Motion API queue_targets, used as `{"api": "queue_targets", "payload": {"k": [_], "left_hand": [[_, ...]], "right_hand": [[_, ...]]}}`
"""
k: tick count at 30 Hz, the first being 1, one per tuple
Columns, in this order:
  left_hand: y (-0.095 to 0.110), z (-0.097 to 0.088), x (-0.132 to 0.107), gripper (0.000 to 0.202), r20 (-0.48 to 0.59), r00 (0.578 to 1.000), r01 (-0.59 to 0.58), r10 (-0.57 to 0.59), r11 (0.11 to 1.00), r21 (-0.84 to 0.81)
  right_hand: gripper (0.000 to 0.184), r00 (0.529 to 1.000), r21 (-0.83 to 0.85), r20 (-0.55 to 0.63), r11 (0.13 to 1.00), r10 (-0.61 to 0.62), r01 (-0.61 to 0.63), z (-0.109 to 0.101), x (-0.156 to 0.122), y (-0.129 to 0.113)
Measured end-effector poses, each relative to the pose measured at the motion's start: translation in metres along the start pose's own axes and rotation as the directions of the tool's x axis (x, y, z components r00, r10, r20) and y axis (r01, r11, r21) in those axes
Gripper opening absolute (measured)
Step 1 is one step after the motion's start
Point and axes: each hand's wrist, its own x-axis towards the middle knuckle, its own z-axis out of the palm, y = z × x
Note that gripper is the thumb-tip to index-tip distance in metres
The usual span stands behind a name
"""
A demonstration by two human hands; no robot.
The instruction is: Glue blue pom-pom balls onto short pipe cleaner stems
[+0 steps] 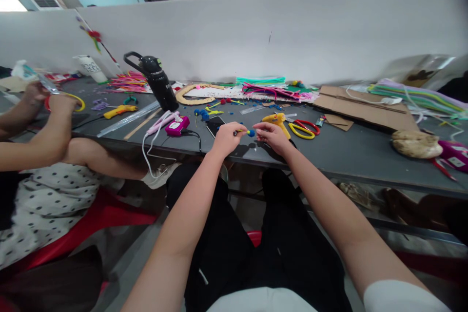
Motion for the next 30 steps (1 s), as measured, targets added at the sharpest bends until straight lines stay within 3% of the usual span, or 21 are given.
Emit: {"api": "queue_targets", "payload": {"k": [14,21,30], "left_hand": [[0.001,-0.002,-0.001,0.011,-0.004,0.998,0.069,-0.069,0.995,-0.076],[-0.001,-0.003,0.0,0.011,-0.026,0.995,0.097,-0.099,0.993,-0.07],[-0.006,-0.013,0.002,0.009,-0.256,0.949,0.169,-0.186,0.982,-0.085]], "right_hand": [[0.036,0.996,-0.187,-0.053,0.98,-0.078,0.067,0.003,-0.003,-0.003],[0.044,0.995,-0.157,-0.058,0.985,-0.076,0.066,0.003,-0.002,-0.001],[0.036,0.996,-0.21,-0.064,0.977,-0.061,0.046,0.003,-0.005,-0.003]]}}
